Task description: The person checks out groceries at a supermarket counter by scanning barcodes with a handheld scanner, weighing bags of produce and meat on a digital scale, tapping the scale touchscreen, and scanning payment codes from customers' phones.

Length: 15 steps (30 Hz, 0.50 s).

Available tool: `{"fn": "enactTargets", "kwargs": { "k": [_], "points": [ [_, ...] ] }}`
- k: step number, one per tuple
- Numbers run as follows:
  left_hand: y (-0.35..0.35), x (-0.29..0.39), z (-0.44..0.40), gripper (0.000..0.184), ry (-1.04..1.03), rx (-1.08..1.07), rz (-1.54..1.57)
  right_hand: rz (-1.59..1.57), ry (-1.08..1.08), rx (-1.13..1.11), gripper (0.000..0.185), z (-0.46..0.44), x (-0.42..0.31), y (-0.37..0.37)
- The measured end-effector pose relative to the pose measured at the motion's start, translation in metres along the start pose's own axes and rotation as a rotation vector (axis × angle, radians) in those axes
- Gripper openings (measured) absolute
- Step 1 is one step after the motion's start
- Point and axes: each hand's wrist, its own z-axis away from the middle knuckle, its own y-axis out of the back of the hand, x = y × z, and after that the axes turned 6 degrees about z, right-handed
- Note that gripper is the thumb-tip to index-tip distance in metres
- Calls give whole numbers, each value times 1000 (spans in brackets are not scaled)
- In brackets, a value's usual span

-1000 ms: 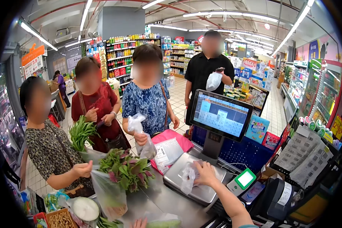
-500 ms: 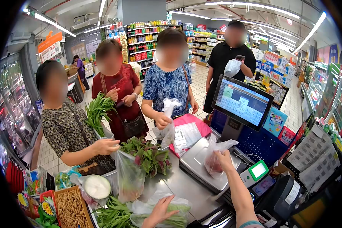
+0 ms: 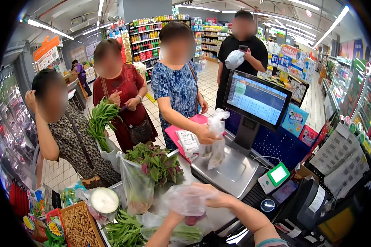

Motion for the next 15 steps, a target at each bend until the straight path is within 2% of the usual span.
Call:
{"fn": "enactTargets", "kwargs": {
  "k": [1, 2, 3, 4, 5, 6, 7, 8, 13, 15],
  "points": [
    [3, 4, 6, 35, 23, 9, 21, 15, 30, 40, 34, 0, 1, 1],
    [6, 7, 12, 36, 49, 9, 42, 95, -135, 156, 34, 9, -5, 28],
    [6, 9, 15, 36, 68, 13, 53, 125, -132, 293, 32, 15, 0, 43],
    [9, 10, 21, 36, 89, 23, 55, 125, -93, 317, 28, 16, -3, 48],
    [6, 10, 25, 36, 99, 15, 61, 69, -303, 582, 23, 32, 12, 77],
    [8, 12, 27, 36, 114, 25, 63, 121, -320, 738, 19, 39, 20, 88],
    [11, 13, 31, 36, 130, 35, 57, 164, -306, 753, 17, 40, 21, 92],
    [11, 14, 38, 36, 157, 37, 58, -24, -389, 876, 15, 54, 26, 114],
    [24, 13, 56, 37, 246, 78, 14, -45, -432, 949, 17, 71, 53, 139],
    [25, 11, 58, 37, 265, 75, 2, 136, -447, 999, 20, 71, 63, 153]
  ]
}}
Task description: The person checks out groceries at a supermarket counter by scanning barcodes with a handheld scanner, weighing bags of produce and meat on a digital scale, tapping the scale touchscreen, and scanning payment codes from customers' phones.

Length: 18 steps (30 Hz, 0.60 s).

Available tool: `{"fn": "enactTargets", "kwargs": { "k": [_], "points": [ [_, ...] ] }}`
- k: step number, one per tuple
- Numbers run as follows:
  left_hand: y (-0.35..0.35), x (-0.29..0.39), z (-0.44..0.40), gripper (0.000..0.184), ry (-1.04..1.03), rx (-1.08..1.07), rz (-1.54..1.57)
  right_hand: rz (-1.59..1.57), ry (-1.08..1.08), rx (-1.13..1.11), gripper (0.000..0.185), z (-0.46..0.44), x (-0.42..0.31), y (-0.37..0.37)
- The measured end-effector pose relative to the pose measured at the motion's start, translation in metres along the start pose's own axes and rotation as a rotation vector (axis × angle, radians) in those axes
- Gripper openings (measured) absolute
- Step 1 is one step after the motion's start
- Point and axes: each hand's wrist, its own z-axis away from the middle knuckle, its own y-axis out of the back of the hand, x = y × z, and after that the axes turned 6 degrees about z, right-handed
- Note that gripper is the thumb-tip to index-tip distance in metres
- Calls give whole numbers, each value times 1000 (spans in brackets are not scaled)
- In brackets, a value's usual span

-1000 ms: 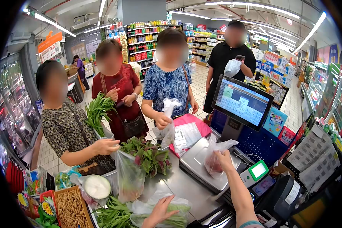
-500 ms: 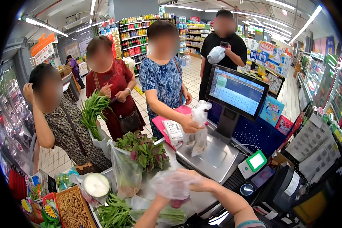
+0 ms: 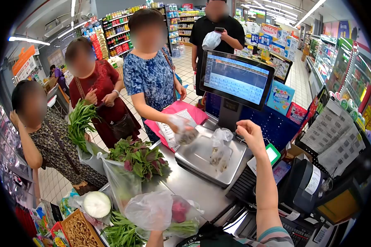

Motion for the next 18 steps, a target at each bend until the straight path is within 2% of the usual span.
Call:
{"fn": "enactTargets", "kwargs": {
  "k": [6, 11, 13, 14, 17, 18],
  "points": [
    [4, -1, -6, 38, 33, 4, -22, 125, 83, 113, 18, -11, 14, -2],
    [2, -3, -4, 38, 79, -6, -57, 283, 272, 238, 14, -41, -2, -16],
    [0, -6, -7, 38, 99, -14, -63, 438, 452, 182, 14, -56, -9, -36],
    [1, -6, -6, 38, 113, -19, -71, 430, 413, 174, 13, -54, -11, -39],
    [0, -7, -7, 39, 137, -35, -78, 721, 555, 87, 18, -74, -14, -60],
    [1, -8, -8, 39, 139, -34, -78, 796, 605, 121, 22, -82, -15, -69]
  ]
}}
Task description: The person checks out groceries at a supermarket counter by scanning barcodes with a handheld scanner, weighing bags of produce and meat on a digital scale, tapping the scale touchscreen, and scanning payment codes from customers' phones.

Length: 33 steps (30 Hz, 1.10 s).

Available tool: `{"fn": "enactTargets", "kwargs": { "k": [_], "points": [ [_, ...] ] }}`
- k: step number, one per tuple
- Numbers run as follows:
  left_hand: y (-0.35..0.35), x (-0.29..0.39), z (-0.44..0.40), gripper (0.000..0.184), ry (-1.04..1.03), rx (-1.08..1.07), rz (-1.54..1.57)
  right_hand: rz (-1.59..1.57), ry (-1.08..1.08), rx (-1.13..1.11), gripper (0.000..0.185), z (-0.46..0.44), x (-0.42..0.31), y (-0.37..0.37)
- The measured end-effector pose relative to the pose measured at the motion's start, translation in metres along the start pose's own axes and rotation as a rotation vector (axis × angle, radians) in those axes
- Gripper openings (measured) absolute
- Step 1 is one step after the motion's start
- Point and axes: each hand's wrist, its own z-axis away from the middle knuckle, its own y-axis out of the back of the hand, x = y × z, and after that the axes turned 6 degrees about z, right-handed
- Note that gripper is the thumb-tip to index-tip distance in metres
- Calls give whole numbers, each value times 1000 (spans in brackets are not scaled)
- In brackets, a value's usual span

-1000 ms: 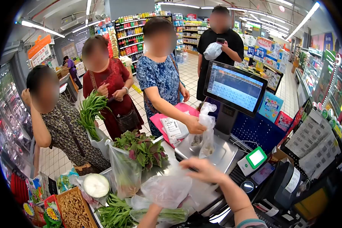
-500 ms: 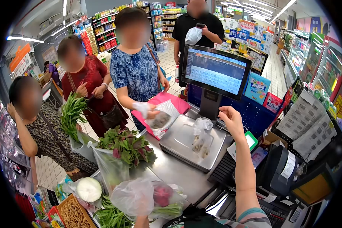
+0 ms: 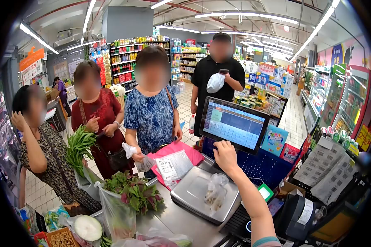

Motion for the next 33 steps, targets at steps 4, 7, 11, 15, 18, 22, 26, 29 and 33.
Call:
{"fn": "enactTargets", "kwargs": {
  "k": [4, 7, 11, 15, 18, 22, 26, 29, 33],
  "points": [
    [2, -2, -4, 39, 22, -3, -3, 148, 101, 68, 34, -46, -4, -27],
    [3, -3, -3, 40, 36, -11, -5, 350, 174, 222, 41, -64, 4, -40],
    [5, -6, -2, 40, 53, -17, -6, 381, 138, 172, 56, -68, 9, -47],
    [5, -8, -2, 41, 65, -26, -8, 468, 162, 85, 68, -68, 9, -43],
    [5, -9, 0, 41, 68, -30, -3, 315, 100, 46, 73, -57, -13, -14],
    [5, -8, 0, 41, 58, -31, 3, 59, -118, 33, 72, -7, -16, 15],
    [6, -10, 5, 42, 54, -29, 2, -175, -458, 115, 58, 69, -2, 32],
    [6, -12, 9, 42, 39, -12, 9, -318, -644, 158, 49, 133, -15, 40],
    [9, -14, 11, 43, -18, 27, 31, -285, -514, -121, 80, 172, -51, 42]
  ]
}}
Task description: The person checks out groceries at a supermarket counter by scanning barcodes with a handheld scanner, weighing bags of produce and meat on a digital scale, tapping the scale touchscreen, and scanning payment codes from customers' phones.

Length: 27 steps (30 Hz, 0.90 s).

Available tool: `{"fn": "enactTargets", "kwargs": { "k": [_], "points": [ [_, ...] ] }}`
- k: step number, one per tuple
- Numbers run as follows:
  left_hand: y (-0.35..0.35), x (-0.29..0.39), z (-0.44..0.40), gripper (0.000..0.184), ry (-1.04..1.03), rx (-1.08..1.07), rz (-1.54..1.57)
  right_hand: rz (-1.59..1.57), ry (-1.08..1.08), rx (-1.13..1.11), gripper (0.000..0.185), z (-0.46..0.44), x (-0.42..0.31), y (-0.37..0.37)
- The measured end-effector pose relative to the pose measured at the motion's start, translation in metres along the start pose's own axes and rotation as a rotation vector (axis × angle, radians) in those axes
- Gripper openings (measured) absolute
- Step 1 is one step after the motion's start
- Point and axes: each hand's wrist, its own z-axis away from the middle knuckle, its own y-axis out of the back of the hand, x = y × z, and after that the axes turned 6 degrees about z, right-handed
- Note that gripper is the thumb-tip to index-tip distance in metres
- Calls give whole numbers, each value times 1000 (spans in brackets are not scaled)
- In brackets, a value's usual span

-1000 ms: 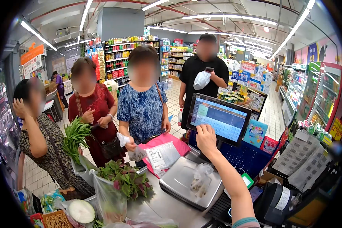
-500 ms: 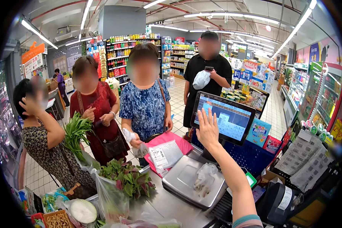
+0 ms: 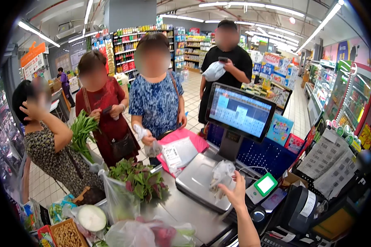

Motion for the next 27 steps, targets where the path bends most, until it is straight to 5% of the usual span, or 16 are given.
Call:
{"fn": "enactTargets", "kwargs": {
  "k": [2, 4, 5, 7, 10, 16, 20, 21, 23, 25, 27],
  "points": [
    [2, 2, -3, 43, -54, 19, 24, 206, 24, 35, 100, 1, -4, -15],
    [4, 8, -12, 43, -116, 27, 57, 210, -20, 89, 72, -14, -7, -28],
    [5, 11, -17, 43, -138, 27, 77, 205, -27, 73, 72, -19, 14, -48],
    [3, 18, -31, 43, -198, 19, 130, -168, -119, -306, 30, -36, 62, -83],
    [-5, 27, -47, 44, -250, -17, 217, -457, -190, -316, 34, -41, 20, -57],
    [-35, 35, -79, 45, -284, -113, 432, -529, -190, -489, 36, -51, -25, -23],
    [-59, 22, -100, 45, -260, -153, 556, -565, -37, -586, 28, -28, -76, -21],
    [-57, 37, -107, 49, -416, -130, 368, -594, 26, -572, 23, -19, -90, -18],
    [-47, 90, -101, 48, -426, -3, 311, -640, 75, -638, 20, -6, -105, -13],
    [-48, 75, -101, 46, -442, 5, 228, -683, 121, -702, 18, 8, -112, -22],
    [-47, 57, -99, 41, -376, -157, 378, -449, 659, -527, 22, 21, -117, -36]
  ]
}}
